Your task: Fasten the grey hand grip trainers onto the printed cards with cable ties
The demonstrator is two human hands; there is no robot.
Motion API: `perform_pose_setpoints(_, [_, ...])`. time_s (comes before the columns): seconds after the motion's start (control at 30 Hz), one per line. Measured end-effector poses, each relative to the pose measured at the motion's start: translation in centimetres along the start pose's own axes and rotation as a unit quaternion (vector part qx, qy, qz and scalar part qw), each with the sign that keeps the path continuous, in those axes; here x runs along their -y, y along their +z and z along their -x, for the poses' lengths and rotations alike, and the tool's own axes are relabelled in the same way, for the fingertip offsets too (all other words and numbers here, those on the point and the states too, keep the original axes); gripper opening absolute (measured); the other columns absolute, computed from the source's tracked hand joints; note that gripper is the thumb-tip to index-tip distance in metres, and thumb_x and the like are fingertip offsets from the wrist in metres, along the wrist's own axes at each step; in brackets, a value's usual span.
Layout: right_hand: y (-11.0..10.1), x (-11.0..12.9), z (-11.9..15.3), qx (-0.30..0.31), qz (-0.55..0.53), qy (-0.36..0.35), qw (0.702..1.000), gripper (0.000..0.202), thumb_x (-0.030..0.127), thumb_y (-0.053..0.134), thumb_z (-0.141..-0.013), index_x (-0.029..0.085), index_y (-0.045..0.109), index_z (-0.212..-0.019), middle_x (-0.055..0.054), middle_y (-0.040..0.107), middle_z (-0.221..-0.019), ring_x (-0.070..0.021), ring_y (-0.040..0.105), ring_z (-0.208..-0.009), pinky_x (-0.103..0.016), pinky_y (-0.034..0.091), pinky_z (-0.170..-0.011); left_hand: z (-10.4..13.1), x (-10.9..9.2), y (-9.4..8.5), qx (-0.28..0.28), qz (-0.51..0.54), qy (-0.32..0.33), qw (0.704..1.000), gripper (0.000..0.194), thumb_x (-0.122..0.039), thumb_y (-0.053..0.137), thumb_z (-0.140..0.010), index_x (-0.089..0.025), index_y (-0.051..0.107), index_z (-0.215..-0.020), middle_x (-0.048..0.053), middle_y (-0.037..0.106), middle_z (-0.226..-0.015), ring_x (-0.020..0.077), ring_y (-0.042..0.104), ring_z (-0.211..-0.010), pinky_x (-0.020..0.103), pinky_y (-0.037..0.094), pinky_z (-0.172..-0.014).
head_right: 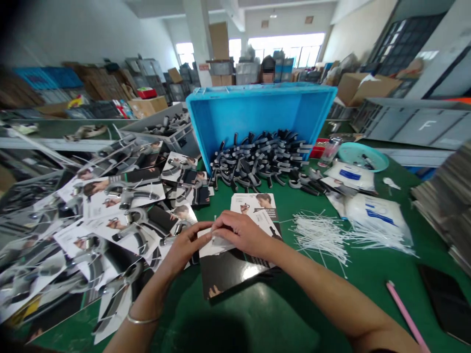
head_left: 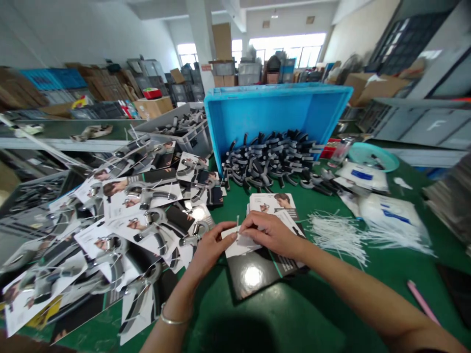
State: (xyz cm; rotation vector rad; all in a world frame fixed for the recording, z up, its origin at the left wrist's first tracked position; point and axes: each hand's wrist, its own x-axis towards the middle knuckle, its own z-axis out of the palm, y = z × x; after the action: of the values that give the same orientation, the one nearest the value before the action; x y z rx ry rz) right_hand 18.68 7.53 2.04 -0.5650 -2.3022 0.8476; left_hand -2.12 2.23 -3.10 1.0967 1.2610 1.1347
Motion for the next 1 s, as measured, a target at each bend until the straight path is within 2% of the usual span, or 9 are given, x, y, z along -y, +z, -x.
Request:
perform_pose_setpoints(0.07, [-1.9,0.5,1.3,-0.067,0.003,-0.003,0.998,0.014,0.029,0.055,-0.099,0.022,0.067,-0.101,-0.004,0.07,-0.095,-0.0168,0.064,-0.09,-0.03,0.049,-0.085,-0.2,-0.9,-0.1,0.056,0.016,-0.051,0.997,0.049,-0.041,0.08,-0.075,-0.015,0.069,-0.114,0.008,0.073,-0.102,0.0203,0.067,-0.083,0.028,0.052,-0.071])
perform_pose_setpoints(0.13, [-4.4,-0.8,3.1,-0.171,0.028,0.052,0.984,0.018,0.032,0.052,-0.1,0.023,0.066,-0.108,-0.004,0.071,-0.099,-0.0171,0.065,-0.089,-0.031,0.05,-0.083,0.4,-1.4,0.3,0.003,0.061,-0.061,0.996,0.052,-0.042,0.079,-0.076,-0.014,0.067,-0.118,0.009,0.073,-0.105,0.0193,0.068,-0.083,0.027,0.052,-0.071])
perform_pose_setpoints(0.2, [-7.3,-4.2,5.2,-0.265,0.079,0.176,0.945,0.027,0.034,0.044,-0.102,0.022,0.062,-0.118,-0.004,0.07,-0.099,-0.0155,0.064,-0.077,-0.03,0.051,-0.073,1.4,-1.4,1.0,-0.082,0.104,-0.039,0.99,0.056,-0.042,0.077,-0.079,-0.017,0.061,-0.126,0.008,0.071,-0.111,0.0182,0.068,-0.086,0.026,0.053,-0.073])
perform_pose_setpoints(0.27, [-10.2,-8.9,7.2,-0.262,0.142,0.271,0.915,0.027,0.033,0.046,-0.101,0.019,0.062,-0.116,-0.004,0.07,-0.097,-0.0154,0.063,-0.07,-0.031,0.052,-0.069,2.4,-1.1,2.1,-0.1,0.096,-0.031,0.99,0.063,-0.043,0.074,-0.082,-0.019,0.051,-0.136,0.006,0.072,-0.105,0.0163,0.067,-0.079,0.026,0.053,-0.067])
perform_pose_setpoints(0.4, [-15.0,-17.9,10.1,-0.264,0.198,0.332,0.884,0.015,0.025,0.065,-0.09,0.011,0.066,-0.097,-0.011,0.068,-0.1,-0.02,0.065,-0.085,-0.039,0.052,-0.084,3.4,-0.3,4.4,0.017,-0.057,-0.078,0.995,0.077,-0.049,0.067,-0.085,-0.014,0.038,-0.147,-0.002,0.065,-0.065,0.0159,0.059,-0.054,0.023,0.042,-0.047])
perform_pose_setpoints(0.57, [-16.8,-23.5,11.3,-0.257,0.226,0.356,0.87,0.021,0.033,0.063,-0.095,0.017,0.064,-0.108,-0.005,0.065,-0.107,-0.0173,0.065,-0.091,-0.035,0.055,-0.079,3.8,-0.2,6.0,0.055,-0.164,-0.07,0.982,0.07,-0.049,0.055,-0.093,-0.014,0.036,-0.151,-0.008,0.053,-0.049,0.0149,0.056,-0.047,0.024,0.043,-0.055])
perform_pose_setpoints(0.7, [-17.5,-24.7,11.7,-0.234,0.231,0.353,0.876,0.02,0.035,0.067,-0.091,0.015,0.064,-0.085,-0.006,0.065,-0.09,-0.0159,0.063,-0.074,-0.03,0.05,-0.065,4.4,-0.4,6.4,0.059,-0.202,-0.072,0.975,0.07,-0.05,0.055,-0.092,-0.019,0.036,-0.152,-0.009,0.052,-0.053,0.0148,0.056,-0.045,0.024,0.041,-0.052])
perform_pose_setpoints(0.83, [-20.3,-24.0,11.7,-0.202,0.222,0.337,0.892,0.03,0.039,0.072,-0.084,0.02,0.06,-0.064,-0.01,0.064,-0.071,-0.0202,0.061,-0.064,-0.036,0.043,-0.061,4.6,-0.6,5.4,0.083,-0.194,-0.062,0.976,0.068,-0.051,0.05,-0.095,-0.015,0.036,-0.152,-0.004,0.063,-0.057,0.0154,0.057,-0.051,0.025,0.043,-0.057])
perform_pose_setpoints(1.0, [-23.3,-19.7,11.3,-0.159,0.174,0.354,0.905,0.025,0.043,0.075,-0.079,0.02,0.07,-0.074,-0.008,0.064,-0.061,-0.0165,0.053,-0.049,-0.036,0.038,-0.052,4.2,-1.5,2.8,-0.019,-0.165,-0.043,0.985,0.064,-0.054,0.045,-0.097,-0.013,0.043,-0.146,0.0,0.067,-0.066,0.0137,0.053,-0.051,0.025,0.043,-0.054])
